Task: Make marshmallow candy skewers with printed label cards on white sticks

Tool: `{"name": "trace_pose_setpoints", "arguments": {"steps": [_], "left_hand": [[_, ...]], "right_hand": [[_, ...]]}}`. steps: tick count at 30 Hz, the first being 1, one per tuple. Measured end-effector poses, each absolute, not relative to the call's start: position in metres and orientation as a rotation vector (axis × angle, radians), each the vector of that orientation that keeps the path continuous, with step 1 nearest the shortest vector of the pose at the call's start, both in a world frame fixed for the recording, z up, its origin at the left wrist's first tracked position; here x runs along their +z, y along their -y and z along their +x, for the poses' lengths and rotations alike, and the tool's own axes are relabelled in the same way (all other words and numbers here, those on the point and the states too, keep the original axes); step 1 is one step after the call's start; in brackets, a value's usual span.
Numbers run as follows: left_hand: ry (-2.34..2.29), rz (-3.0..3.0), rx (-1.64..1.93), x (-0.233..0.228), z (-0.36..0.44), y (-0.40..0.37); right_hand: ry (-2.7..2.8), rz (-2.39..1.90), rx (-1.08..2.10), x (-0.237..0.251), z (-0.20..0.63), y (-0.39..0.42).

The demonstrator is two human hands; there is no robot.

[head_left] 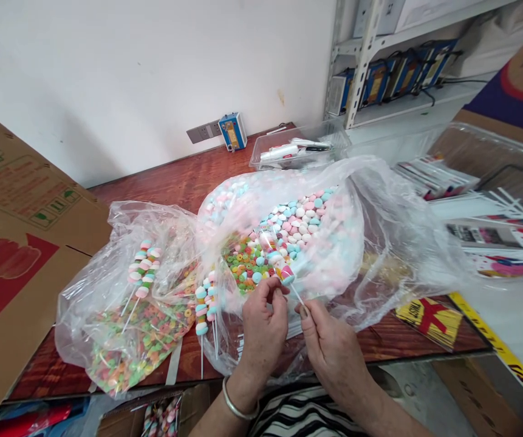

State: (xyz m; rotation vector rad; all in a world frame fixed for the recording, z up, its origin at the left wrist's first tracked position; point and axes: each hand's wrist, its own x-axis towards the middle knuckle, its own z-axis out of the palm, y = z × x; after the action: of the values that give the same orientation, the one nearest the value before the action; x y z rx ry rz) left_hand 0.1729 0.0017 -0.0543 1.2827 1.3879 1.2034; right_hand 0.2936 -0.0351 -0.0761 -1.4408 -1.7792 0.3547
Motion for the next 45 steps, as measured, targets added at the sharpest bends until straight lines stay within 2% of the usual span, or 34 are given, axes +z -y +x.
{"name": "trace_pose_setpoints", "arguments": {"steps": [4,7,11,13,15,16,20,21,23,29,36,40,45], "left_hand": [[-0.974,0.64,1.296,-0.039,0.166,-0.02],[-0.739,0.337,1.402,-0.026,0.156,-0.04],[-0.694,0.194,1.504,-0.02,0.156,-0.053],[-0.691,0.134,1.498,-0.02,0.161,-0.053],[-0.648,0.081,1.475,-0.022,0.165,-0.05],[-0.619,0.058,1.463,-0.023,0.166,-0.049],[-0.516,0.024,1.433,-0.025,0.165,-0.047],[-0.506,0.027,1.427,-0.025,0.165,-0.046],[-0.513,0.051,1.426,-0.025,0.169,-0.044],[-0.592,0.043,1.429,-0.024,0.175,-0.041],[-0.697,0.038,1.408,-0.025,0.178,-0.042],[-0.71,0.163,1.358,-0.03,0.195,-0.026],[-0.768,0.35,1.243,-0.038,0.206,-0.004]], "right_hand": [[1.851,-1.356,0.353,-0.073,0.294,0.04],[1.951,-1.279,0.197,-0.074,0.293,0.044],[1.966,-1.244,-0.154,-0.08,0.292,0.043],[1.971,-1.219,-0.156,-0.08,0.294,0.042],[1.923,-1.212,0.074,-0.077,0.295,0.042],[1.862,-1.229,0.31,-0.074,0.294,0.043],[1.262,-1.201,1.541,-0.068,0.29,0.047],[1.105,-1.157,1.71,-0.068,0.288,0.047],[0.948,-1.104,1.786,-0.068,0.285,0.044],[1.36,-1.268,1.269,-0.065,0.285,0.039],[1.88,-1.273,0.29,-0.073,0.281,0.041],[1.856,-1.295,0.117,-0.08,0.279,0.035],[1.809,-1.294,0.058,-0.087,0.284,0.032]]}}
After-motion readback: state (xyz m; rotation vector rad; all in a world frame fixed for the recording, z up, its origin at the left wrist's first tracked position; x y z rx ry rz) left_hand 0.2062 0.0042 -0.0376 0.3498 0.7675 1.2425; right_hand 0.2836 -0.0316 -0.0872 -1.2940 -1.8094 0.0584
